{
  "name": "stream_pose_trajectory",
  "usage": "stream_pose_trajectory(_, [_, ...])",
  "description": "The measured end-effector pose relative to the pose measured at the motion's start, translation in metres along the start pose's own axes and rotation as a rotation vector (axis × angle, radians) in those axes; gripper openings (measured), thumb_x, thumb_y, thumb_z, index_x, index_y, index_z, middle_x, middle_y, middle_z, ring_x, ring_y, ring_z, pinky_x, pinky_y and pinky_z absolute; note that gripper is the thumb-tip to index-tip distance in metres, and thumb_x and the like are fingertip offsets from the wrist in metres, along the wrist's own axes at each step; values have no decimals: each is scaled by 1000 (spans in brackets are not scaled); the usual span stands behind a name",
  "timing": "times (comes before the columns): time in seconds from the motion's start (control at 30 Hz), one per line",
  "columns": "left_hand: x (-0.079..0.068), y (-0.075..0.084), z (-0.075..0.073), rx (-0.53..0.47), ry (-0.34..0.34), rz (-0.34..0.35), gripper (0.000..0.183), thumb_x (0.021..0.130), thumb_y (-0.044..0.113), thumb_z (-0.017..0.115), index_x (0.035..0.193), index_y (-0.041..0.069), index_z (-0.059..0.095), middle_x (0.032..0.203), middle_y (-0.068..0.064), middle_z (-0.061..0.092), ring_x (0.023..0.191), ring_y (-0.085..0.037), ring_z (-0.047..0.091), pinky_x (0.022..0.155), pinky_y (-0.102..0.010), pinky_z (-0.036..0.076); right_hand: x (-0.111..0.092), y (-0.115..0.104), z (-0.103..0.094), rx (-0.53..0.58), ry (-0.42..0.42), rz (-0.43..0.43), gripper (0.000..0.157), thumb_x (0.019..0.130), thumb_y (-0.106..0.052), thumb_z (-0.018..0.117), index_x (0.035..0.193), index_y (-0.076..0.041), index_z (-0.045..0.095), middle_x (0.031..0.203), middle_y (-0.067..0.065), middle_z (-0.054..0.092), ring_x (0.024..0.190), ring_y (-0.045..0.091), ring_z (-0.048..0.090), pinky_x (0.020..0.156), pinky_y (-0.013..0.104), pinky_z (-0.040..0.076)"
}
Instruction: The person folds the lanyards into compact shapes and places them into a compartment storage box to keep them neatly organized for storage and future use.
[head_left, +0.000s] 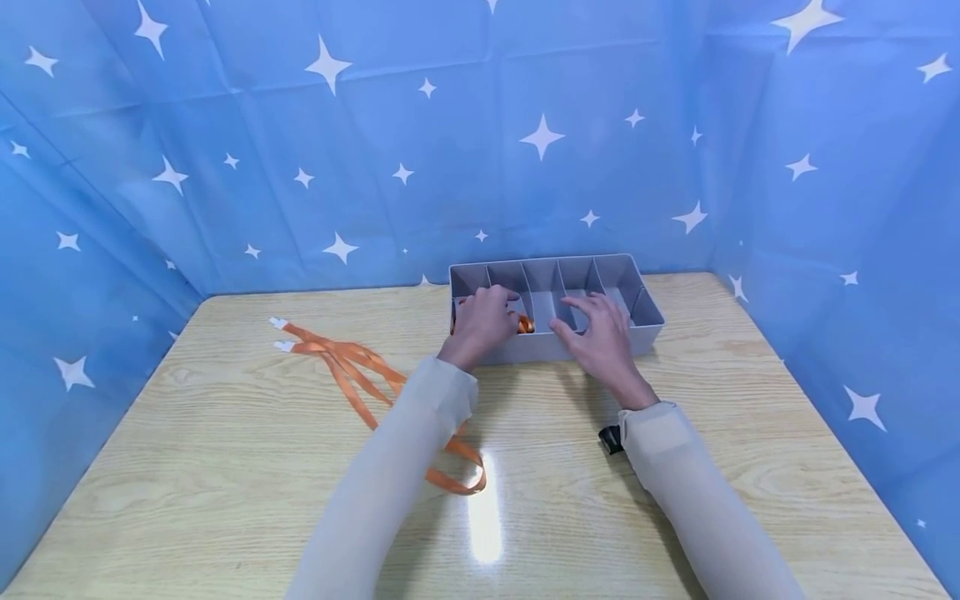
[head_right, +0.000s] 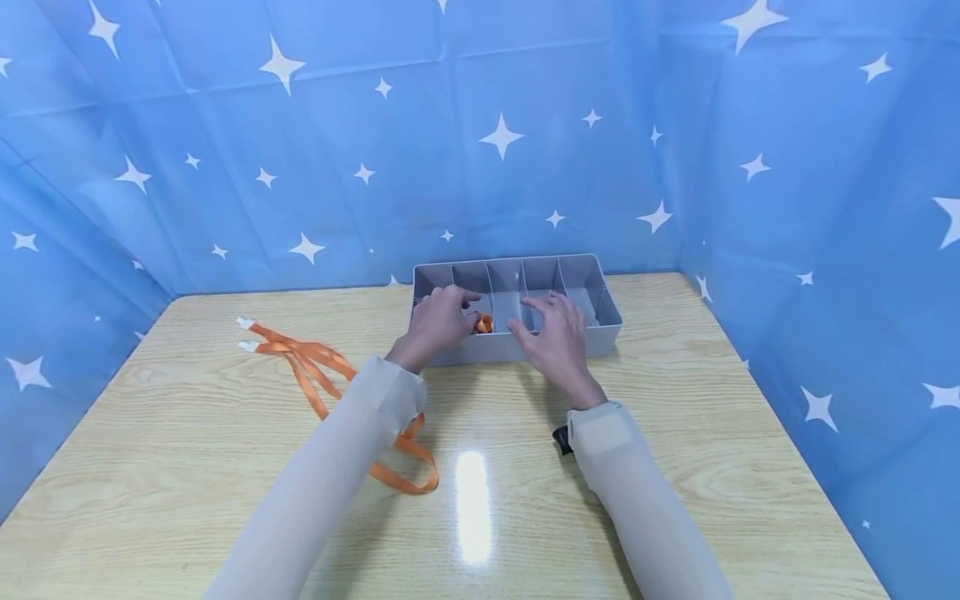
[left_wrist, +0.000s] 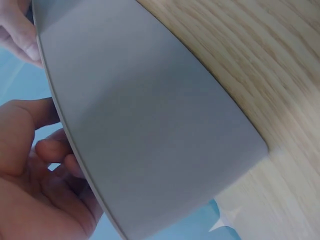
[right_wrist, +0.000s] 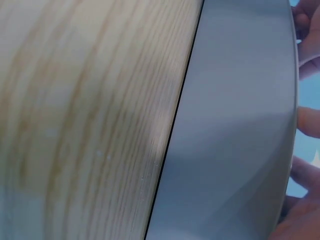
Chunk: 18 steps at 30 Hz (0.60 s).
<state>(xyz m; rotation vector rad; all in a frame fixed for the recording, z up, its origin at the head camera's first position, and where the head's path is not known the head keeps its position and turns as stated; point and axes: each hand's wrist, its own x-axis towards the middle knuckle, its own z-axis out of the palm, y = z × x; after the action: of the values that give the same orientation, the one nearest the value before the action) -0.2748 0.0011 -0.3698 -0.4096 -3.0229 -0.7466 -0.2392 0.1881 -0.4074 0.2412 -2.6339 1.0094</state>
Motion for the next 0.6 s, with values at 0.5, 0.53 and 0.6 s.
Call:
stream_pose_trajectory(0.5, [-12,-32,-24,-338,165,277,30,99,22,64,127,13,69,103,-1,70,63,-20,54,57,-28,42,-1,1,-1,39,7,-23,50,94,-24,70,137,-3,57,139,25,52,140,45,31,113,65,13])
stream_pose_trajectory(0.53, [-13,-34,-26,-363,182,292,30,99,22,64,127,12,69,103,-1,69,65,-20,54,58,-28,43,-1,1,-1,60,22,-29,50,94,-24,70,137,-3,56,139,25,52,139,45,32,113,64,15])
stream_pose_trajectory(0.6, [-15,-40,-30,-416,213,317,29,99,20,64,126,11,70,102,-2,69,65,-20,54,58,-28,45,-2,-1,0,113,61,-49,50,94,-22,70,138,-2,56,139,24,53,138,43,35,112,63,20])
